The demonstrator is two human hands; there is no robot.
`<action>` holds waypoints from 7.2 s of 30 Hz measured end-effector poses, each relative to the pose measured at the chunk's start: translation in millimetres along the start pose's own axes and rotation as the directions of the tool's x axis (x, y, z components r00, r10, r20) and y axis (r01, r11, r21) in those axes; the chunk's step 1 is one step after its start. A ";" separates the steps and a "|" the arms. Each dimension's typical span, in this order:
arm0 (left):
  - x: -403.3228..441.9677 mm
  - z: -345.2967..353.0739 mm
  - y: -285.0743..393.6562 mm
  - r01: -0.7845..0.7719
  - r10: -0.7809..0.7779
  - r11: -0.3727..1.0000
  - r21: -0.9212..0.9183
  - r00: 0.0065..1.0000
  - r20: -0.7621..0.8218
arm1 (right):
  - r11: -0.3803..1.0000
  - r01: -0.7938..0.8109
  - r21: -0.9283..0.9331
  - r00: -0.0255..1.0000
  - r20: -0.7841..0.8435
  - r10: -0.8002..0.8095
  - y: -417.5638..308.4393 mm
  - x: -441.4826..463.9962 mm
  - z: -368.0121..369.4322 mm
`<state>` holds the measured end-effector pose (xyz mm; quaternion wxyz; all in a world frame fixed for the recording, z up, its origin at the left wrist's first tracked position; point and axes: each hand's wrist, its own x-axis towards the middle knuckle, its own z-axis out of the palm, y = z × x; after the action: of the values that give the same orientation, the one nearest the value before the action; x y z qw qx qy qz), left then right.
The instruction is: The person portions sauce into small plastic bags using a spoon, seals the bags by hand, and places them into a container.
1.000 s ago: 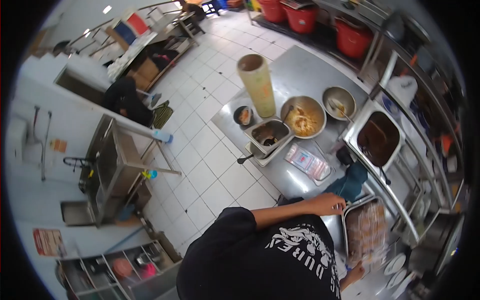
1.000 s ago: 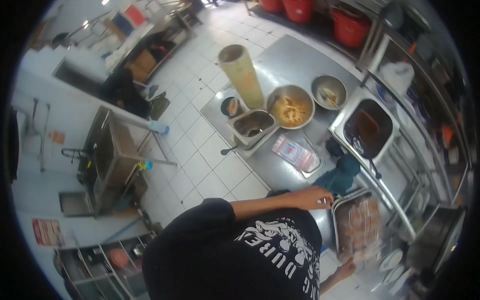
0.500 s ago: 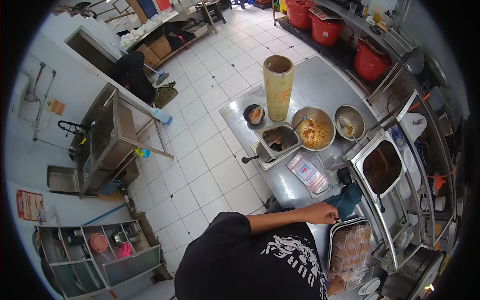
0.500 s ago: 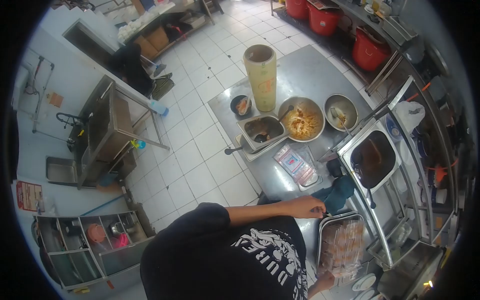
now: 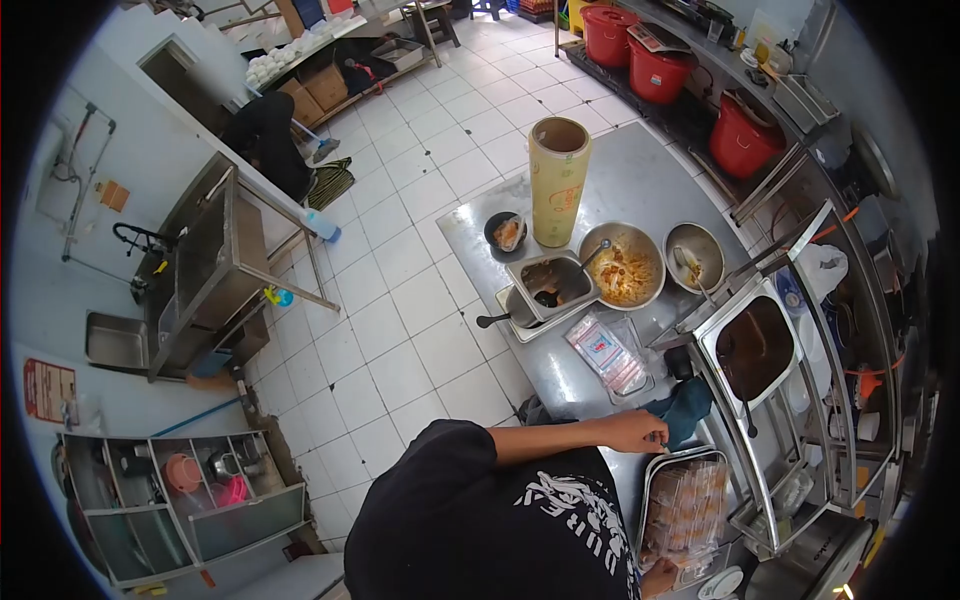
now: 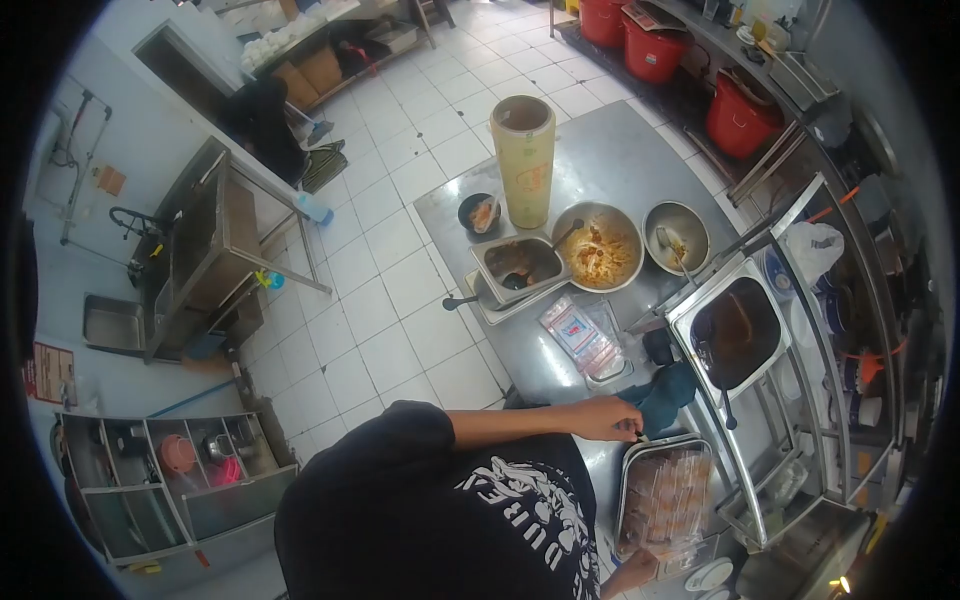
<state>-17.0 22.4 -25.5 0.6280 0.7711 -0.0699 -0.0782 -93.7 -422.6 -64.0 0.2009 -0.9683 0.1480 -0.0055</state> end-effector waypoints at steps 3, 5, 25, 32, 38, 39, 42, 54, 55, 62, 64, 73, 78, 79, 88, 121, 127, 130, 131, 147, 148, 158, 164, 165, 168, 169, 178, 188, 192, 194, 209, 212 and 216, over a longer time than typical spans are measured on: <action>-3.6 1.7 -4.5 0.008 -0.008 1.000 -0.007 1.000 0.001 | 0.990 -0.039 -0.137 0.991 0.118 0.055 6.0 2.8 -6.6; -4.9 3.1 -7.3 0.010 -0.010 1.000 -0.015 1.000 0.005 | 0.980 -0.052 -0.191 0.988 0.135 0.079 1.8 2.9 -11.3; -2.1 -5.8 -7.3 -0.053 0.058 0.998 0.046 0.992 -0.115 | 0.903 0.210 0.375 0.977 -0.113 -0.180 -188.4 28.1 -42.5; -10.5 -19.3 -2.6 0.006 0.011 0.996 0.089 0.981 -0.192 | 0.765 0.178 0.618 0.951 0.092 -0.296 -219.0 35.6 -11.7; -13.2 -21.8 -8.9 -0.019 0.030 0.998 0.054 0.978 -0.208 | 0.771 0.172 0.613 0.949 0.105 -0.296 -220.8 47.9 -11.2; -13.8 -23.1 -7.1 -0.005 0.016 0.999 0.053 0.980 -0.198 | 0.781 0.172 0.601 0.952 0.103 -0.289 -220.3 49.5 -11.3; -13.8 -23.3 -2.7 0.021 -0.013 0.999 0.047 0.984 -0.178 | 0.774 0.223 0.593 0.952 0.039 -0.304 -212.6 53.9 -6.6; -10.7 -20.7 -9.8 0.008 0.005 0.997 0.070 0.985 -0.174 | 0.841 0.486 0.238 0.870 -0.036 -0.492 -239.5 41.7 -24.9; -10.3 -20.3 -10.5 0.000 0.013 0.997 0.074 0.983 -0.183 | 0.821 0.507 0.261 0.854 -0.024 -0.520 -238.5 43.4 -24.6; -9.4 -20.0 -5.6 0.000 0.014 0.997 0.081 0.984 -0.177 | 0.781 0.322 0.536 0.899 0.085 -0.429 -209.1 62.9 9.0; -9.4 -18.4 -7.6 -0.014 0.025 0.998 0.068 0.984 -0.174 | 0.787 0.318 0.528 0.907 0.072 -0.414 -209.6 65.0 12.6; -11.3 -18.6 -2.2 -0.001 0.014 0.997 0.078 0.986 -0.166 | 0.822 0.505 0.263 0.842 0.059 -0.537 -252.7 46.9 -30.2; -13.2 -16.1 -1.7 0.006 0.007 0.998 0.065 0.981 -0.195 | 0.794 0.548 0.263 0.796 0.128 -0.592 -240.4 61.8 -20.5; -13.8 -15.6 -1.2 0.008 0.002 0.999 0.054 0.980 -0.198 | 0.790 0.480 0.382 0.823 0.117 -0.556 -235.9 62.9 -9.2; -23.6 -7.4 -16.9 -0.048 0.118 0.962 0.270 0.960 -0.253 | 0.755 0.358 0.550 0.768 0.286 -0.573 -247.9 65.8 32.3; -23.9 -5.3 -78.7 0.417 0.059 0.699 0.580 0.776 -0.629 | 0.682 0.477 0.554 0.551 0.416 -0.723 -329.5 79.3 249.9; -16.2 -12.4 -96.2 0.396 0.086 0.722 0.567 0.762 -0.642 | 0.819 0.098 0.565 0.639 0.596 -0.487 -352.4 59.4 221.8; -21.2 -17.3 -87.1 0.397 0.035 0.746 0.535 0.778 -0.627 | 0.818 -0.015 0.575 0.591 0.665 -0.457 -349.2 61.8 221.9; -22.7 -20.1 -83.0 0.403 0.015 0.761 0.508 0.772 -0.635 | 0.815 -0.038 0.578 0.585 0.674 -0.451 -348.6 64.1 226.4; -19.1 -14.2 -55.9 0.135 0.192 0.848 0.513 0.824 -0.533 | 0.716 0.189 0.672 0.779 0.341 -0.526 -342.9 40.0 210.4; -19.3 -14.0 -52.6 0.138 0.182 0.851 0.507 0.828 -0.531 | 0.690 0.162 0.705 0.787 0.330 -0.522 -339.2 43.0 218.1; -21.3 -15.7 -67.2 0.148 0.083 0.915 0.376 0.842 -0.533 | 0.723 0.109 0.682 0.755 0.416 -0.507 -333.6 51.8 222.8; -23.3 -21.3 -65.2 0.066 0.209 0.893 0.445 0.815 -0.541 | 0.627 -0.189 0.755 0.669 0.567 -0.481 -341.3 49.3 197.7; -23.1 -21.4 -66.0 0.067 0.221 0.880 0.471 0.819 -0.530 | 0.608 -0.248 0.754 0.650 0.595 -0.473 -340.3 49.8 194.0; -19.3 -20.2 -66.0 0.055 0.259 0.842 0.537 0.832 -0.491 | 0.665 0.061 0.744 0.750 0.406 -0.523 -333.7 52.8 182.0; -17.6 -18.8 -65.2 0.067 0.253 0.831 0.552 0.838 -0.483 | 0.671 0.120 0.731 0.764 0.364 -0.533 -330.6 54.7 181.3; -16.2 -18.8 -48.0 0.114 0.194 0.820 0.560 0.867 -0.460 | 0.559 0.243 0.792 0.863 0.086 -0.497 -324.1 40.7 150.7; -14.8 -2.5 -10.6 -0.092 0.133 0.986 0.138 0.936 -0.325 | 0.546 0.031 0.837 0.836 0.278 -0.473 -298.6 30.9 121.9; -13.7 -4.0 -11.6 -0.071 0.086 0.996 0.058 0.945 -0.316 | 0.562 -0.005 0.827 0.838 0.310 -0.448 -297.1 28.7 117.2; -14.8 -5.2 -12.0 -0.023 0.017 1.000 -0.015 0.948 -0.318 | 0.563 -0.022 0.826 0.825 0.333 -0.457 -296.2 27.6 115.9; -14.8 -4.7 -27.8 0.156 -0.188 0.917 -0.367 0.981 -0.053 | 0.603 -0.123 0.789 0.742 0.476 -0.472 -285.0 21.3 91.7; -20.5 -7.1 -24.3 0.156 -0.182 0.898 -0.412 0.983 -0.024 | 0.570 -0.258 0.780 0.712 0.553 -0.433 -282.3 18.1 81.7; -25.6 1.8 -26.8 0.147 -0.143 0.978 -0.151 0.989 0.035 | 0.787 -0.116 0.606 0.578 0.685 -0.442 -261.7 27.5 94.9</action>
<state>-42.2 31.3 -51.3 0.6772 0.7226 -0.0149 -0.1382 13.7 -164.7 -50.3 0.5343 -0.7602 -0.0637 0.3640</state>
